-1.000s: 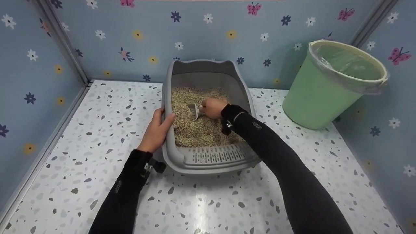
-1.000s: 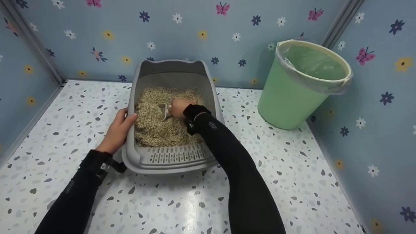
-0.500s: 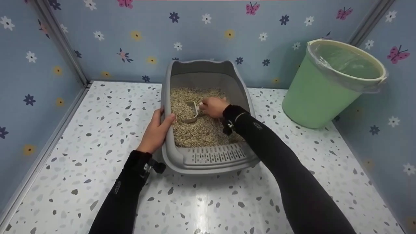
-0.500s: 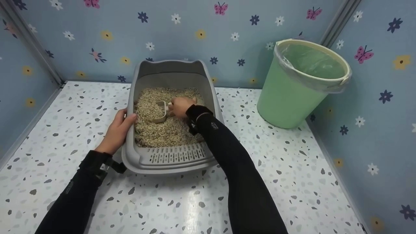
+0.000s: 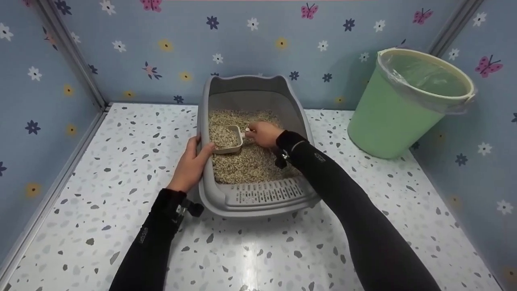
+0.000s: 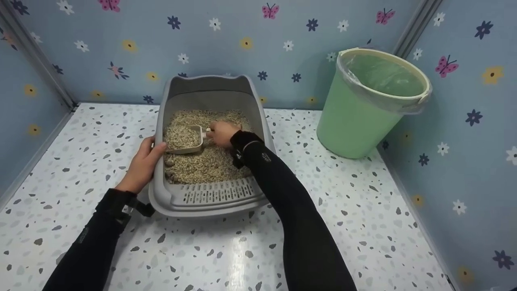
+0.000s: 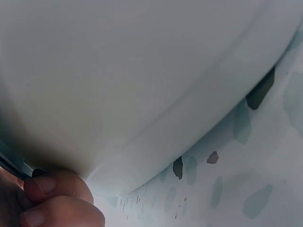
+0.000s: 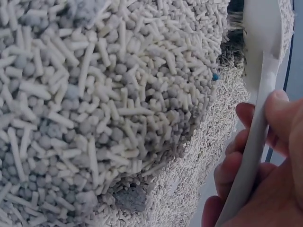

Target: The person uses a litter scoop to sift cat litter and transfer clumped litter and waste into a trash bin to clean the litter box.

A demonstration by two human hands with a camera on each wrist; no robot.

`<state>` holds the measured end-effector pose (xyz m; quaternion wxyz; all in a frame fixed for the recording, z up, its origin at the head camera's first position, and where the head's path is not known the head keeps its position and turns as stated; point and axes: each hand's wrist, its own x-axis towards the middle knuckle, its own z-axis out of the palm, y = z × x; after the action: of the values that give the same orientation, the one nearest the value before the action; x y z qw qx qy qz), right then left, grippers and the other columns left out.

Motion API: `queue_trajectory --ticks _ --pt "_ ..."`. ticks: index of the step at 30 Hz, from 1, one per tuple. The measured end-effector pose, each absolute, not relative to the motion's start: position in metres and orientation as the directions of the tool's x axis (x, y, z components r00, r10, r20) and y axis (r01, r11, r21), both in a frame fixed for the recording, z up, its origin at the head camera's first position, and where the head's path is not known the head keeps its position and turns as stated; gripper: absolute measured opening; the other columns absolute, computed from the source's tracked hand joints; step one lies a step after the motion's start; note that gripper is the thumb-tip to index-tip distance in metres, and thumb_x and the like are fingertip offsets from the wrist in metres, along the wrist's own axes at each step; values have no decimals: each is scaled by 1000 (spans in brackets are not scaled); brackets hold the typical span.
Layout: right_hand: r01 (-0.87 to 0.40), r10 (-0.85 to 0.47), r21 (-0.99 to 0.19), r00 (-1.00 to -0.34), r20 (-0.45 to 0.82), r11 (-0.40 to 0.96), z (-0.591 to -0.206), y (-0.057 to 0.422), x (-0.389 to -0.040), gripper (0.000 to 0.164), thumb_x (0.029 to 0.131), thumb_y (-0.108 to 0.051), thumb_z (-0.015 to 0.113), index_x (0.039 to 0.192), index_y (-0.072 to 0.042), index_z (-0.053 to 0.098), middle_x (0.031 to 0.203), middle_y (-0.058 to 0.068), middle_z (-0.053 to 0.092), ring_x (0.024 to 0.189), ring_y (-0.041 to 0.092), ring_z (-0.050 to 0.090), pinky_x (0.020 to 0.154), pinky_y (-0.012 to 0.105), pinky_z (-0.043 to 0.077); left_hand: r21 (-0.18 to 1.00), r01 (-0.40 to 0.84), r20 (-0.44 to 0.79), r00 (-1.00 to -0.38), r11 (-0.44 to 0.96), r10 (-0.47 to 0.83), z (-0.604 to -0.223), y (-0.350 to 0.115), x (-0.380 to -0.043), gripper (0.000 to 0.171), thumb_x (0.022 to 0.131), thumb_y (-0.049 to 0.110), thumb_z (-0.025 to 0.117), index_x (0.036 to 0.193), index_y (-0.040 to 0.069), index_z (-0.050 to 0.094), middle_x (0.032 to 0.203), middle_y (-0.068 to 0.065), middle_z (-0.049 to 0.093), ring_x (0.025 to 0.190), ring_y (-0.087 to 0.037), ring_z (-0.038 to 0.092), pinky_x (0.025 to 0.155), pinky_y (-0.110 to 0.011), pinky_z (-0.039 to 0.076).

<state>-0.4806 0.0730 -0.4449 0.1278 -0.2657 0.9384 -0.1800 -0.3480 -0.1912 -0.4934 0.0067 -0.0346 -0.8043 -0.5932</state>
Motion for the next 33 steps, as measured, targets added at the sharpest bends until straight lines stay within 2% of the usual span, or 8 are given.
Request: queue_trajectory --ticks 4,8,11,17,24,27,33 --pt "-457 -554 -420 -820 -143 784 -445 73 -480 30 121 -28 54 96 -12 47 91 3 43 87 23 44 82 35 34 954 69 57 -997 293 48 -495 -193 -348 86 113 66 52 177 15 25 179 -19 31 163 -42 33 133 -57 25" --pt "-447 -558 -440 -814 -162 779 -444 74 -478 30 122 -29 51 97 -12 47 91 4 43 86 23 43 83 35 33 954 77 64 -996 289 54 -495 -194 -348 90 112 69 51 178 14 23 180 -18 30 163 -39 32 133 -54 25" --pt "-422 -549 -468 -818 -173 777 -441 76 -475 28 122 -30 49 102 -11 52 94 4 48 88 23 46 85 36 35 954 82 69 -996 288 55 -495 -194 -348 91 112 70 50 177 13 23 179 -18 31 162 -38 34 133 -53 26" --pt "-379 -482 -478 -869 -112 793 -433 82 -469 29 122 -29 49 103 -9 58 92 4 52 85 23 50 82 36 39 957 89 77 -996 275 54 -494 -196 -347 87 114 65 51 177 11 25 177 -21 34 160 -39 37 133 -54 26" --pt "-334 -380 -429 -925 -23 839 -411 84 -450 33 122 -31 49 107 -7 65 90 3 53 85 26 54 87 44 47 959 89 78 -996 270 51 -492 -198 -345 87 114 64 52 177 12 24 175 -22 36 157 -40 39 131 -55 28" --pt "-311 -345 -441 -939 3 842 -397 87 -438 35 122 -32 48 108 -6 67 87 3 51 81 25 51 82 42 44 958 86 74 -996 273 53 -492 -200 -346 87 114 64 51 178 12 23 177 -21 33 159 -40 37 132 -55 27" --pt "-290 -300 -487 -952 59 824 -374 103 -410 36 121 -38 49 94 -15 58 81 0 46 72 21 44 72 37 37 954 83 68 -996 289 60 -494 -203 -348 89 114 66 49 178 11 20 181 -20 27 164 -39 31 134 -54 23"
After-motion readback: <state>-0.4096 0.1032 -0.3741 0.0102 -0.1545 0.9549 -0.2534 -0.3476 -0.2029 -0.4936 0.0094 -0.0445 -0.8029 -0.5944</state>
